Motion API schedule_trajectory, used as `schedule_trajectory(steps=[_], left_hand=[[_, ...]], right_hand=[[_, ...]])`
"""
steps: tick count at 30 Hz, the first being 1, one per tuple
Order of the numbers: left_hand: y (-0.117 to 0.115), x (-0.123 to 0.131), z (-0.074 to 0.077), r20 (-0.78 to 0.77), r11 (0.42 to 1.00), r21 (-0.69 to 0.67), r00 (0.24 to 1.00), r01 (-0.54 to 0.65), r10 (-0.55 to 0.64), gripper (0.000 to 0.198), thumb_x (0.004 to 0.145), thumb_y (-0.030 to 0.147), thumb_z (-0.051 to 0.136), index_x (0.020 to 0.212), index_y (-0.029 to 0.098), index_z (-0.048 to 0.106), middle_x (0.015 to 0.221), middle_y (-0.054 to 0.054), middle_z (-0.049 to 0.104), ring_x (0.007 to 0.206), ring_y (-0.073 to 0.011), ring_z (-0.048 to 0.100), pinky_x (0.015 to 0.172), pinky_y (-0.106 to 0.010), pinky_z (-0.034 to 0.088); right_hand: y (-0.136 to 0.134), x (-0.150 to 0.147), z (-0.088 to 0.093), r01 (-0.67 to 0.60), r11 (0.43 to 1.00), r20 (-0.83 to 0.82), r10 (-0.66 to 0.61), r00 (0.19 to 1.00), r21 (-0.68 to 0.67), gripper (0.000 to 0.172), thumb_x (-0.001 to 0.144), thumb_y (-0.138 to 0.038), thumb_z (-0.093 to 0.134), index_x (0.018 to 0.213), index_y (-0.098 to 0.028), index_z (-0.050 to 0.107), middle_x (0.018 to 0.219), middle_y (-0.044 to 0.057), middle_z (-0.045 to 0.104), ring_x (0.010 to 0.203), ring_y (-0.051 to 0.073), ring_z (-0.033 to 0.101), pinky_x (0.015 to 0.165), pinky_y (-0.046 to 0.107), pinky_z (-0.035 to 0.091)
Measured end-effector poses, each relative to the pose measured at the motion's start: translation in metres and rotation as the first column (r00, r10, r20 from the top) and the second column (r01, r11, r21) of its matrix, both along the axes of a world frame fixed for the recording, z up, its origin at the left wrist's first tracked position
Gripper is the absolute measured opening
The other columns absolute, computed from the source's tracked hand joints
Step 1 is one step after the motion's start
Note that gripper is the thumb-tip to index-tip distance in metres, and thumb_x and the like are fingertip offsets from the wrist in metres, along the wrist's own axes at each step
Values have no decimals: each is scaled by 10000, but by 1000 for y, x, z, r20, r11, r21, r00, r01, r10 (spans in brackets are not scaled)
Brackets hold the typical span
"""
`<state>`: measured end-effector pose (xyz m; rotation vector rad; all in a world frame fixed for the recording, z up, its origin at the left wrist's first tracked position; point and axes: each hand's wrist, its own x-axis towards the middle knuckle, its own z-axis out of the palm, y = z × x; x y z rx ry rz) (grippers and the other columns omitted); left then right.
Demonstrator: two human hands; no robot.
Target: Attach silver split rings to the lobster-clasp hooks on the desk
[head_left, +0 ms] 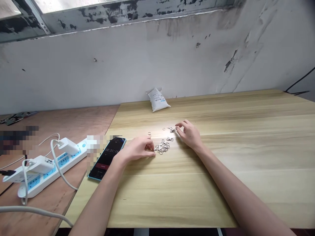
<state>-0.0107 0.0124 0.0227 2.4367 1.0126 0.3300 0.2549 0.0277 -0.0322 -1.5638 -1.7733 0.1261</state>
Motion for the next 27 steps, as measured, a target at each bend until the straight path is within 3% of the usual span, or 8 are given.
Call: schedule_trajectory(steps=[5,9,12,15,21,27], left_hand=[[1,4,-4,32,997,67,999,-22,20,89,796,254,622,766,236,705,750,-8,659,704,-169,590,616,-269,407],[3,4,-7,27,994,110,1000,-18,15,160,845,258,568,770,234,707,756,-16,667,717,-172,593,627,-272,410],[3,3,-6,4,994,105,1000,-28,28,174,876,274,542,788,227,684,766,-12,670,710,-167,594,630,-269,419],[3,3,-5,42,996,61,997,-71,69,160,886,287,540,816,223,669,798,-10,683,725,-164,609,646,-267,445],[3,3,-4,199,993,-81,975,-82,97,125,849,280,599,796,206,686,834,-17,713,788,-163,647,733,-277,496],[2,6,-2,318,983,-167,940,-71,121,109,831,197,600,880,190,697,915,-23,722,862,-158,658,815,-278,510]], right_hand=[[-3,-1,2,-26,999,18,26,999,-25,208,898,-305,502,934,-220,689,949,45,646,617,136,554,559,275,377],[-5,-11,6,-117,993,218,112,970,12,292,949,-343,460,1089,-221,686,1120,107,629,973,238,594,785,352,448],[-5,-23,5,-157,987,385,137,913,20,346,979,-350,402,1144,-230,681,1301,143,560,1237,304,463,1013,492,337],[-7,-32,2,-194,980,447,189,875,-36,364,989,-333,367,1183,-248,663,1378,143,512,1335,315,374,1084,561,229],[-14,-35,6,-290,951,325,310,893,-110,409,997,-313,321,1338,-277,545,1445,119,447,1319,266,397,1064,494,310],[-25,-45,14,-472,880,141,475,869,-54,313,924,-241,501,1213,-233,620,1271,117,585,1175,253,506,981,437,381]])
